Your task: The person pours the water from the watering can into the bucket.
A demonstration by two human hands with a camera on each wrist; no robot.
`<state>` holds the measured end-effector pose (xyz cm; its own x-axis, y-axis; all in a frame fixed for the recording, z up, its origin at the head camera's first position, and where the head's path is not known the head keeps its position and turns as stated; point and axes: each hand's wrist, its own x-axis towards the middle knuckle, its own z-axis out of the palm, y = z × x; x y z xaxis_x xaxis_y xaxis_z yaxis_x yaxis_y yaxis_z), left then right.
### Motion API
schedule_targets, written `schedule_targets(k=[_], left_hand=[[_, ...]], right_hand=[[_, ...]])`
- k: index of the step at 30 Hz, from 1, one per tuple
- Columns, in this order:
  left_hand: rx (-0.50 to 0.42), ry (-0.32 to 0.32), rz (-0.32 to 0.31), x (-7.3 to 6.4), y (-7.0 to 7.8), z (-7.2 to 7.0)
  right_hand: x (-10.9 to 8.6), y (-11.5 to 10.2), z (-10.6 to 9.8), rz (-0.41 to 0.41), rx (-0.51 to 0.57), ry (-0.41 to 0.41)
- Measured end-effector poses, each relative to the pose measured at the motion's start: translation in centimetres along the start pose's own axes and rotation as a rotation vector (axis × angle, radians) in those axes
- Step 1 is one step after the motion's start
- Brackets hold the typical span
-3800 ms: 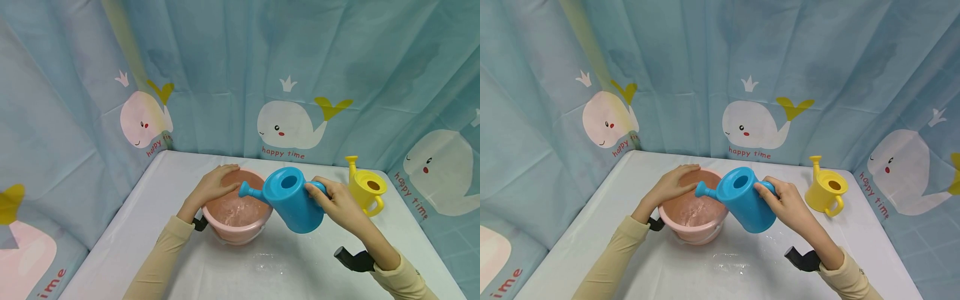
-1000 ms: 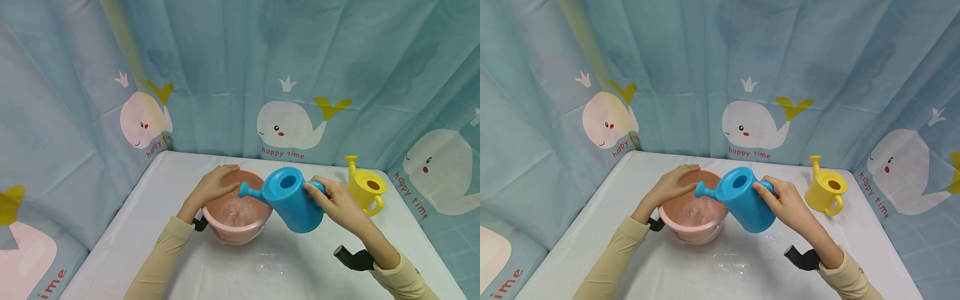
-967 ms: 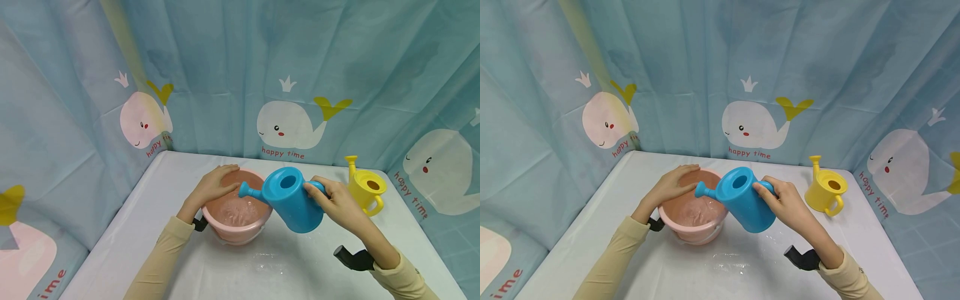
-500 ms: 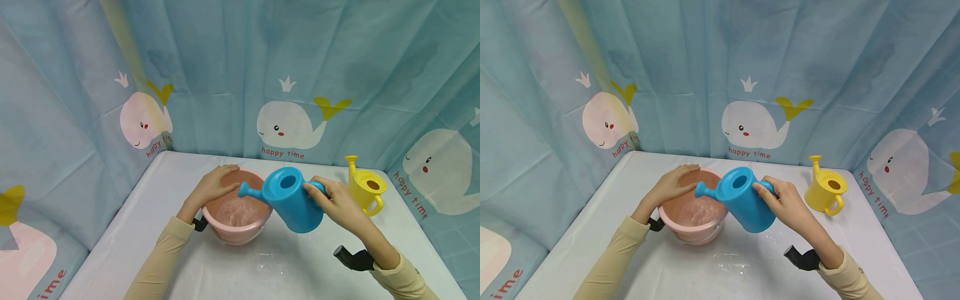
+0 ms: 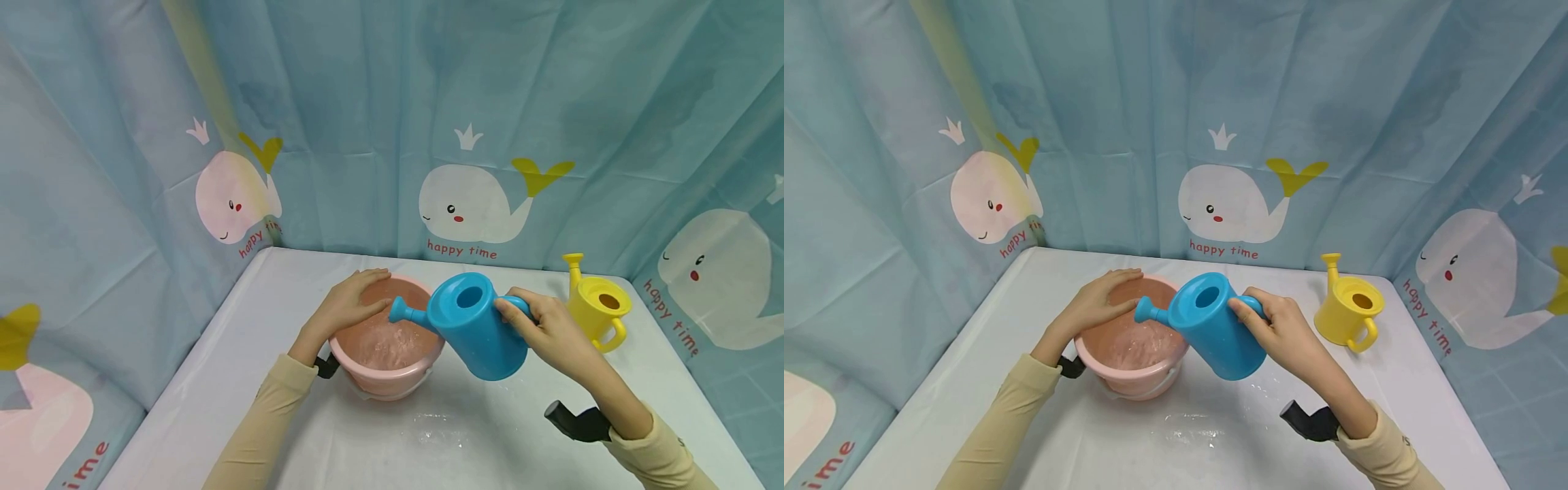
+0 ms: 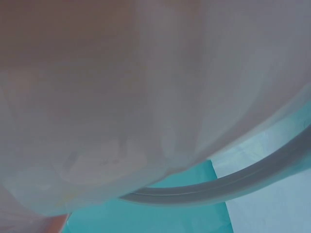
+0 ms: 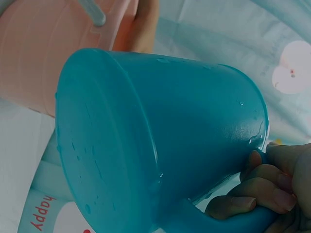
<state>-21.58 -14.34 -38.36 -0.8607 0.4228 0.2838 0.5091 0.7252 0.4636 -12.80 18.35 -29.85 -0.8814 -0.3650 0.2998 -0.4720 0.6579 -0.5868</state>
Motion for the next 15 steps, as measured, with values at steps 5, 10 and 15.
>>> schedule_targets(k=[5, 10, 15], left_hand=[[0.004, 0.006, 0.011, 0.0, -0.04, 0.0], [0.01, 0.007, 0.012, 0.02, -0.03, 0.0], [0.008, 0.008, 0.011, 0.03, -0.08, 0.04]], right_hand=[[-0.01, 0.01, 0.0, -0.004, -0.004, 0.002], [0.03, 0.04, 0.01, -0.01, -0.005, 0.005], [0.04, 0.03, 0.01, -0.016, -0.002, 0.006]])
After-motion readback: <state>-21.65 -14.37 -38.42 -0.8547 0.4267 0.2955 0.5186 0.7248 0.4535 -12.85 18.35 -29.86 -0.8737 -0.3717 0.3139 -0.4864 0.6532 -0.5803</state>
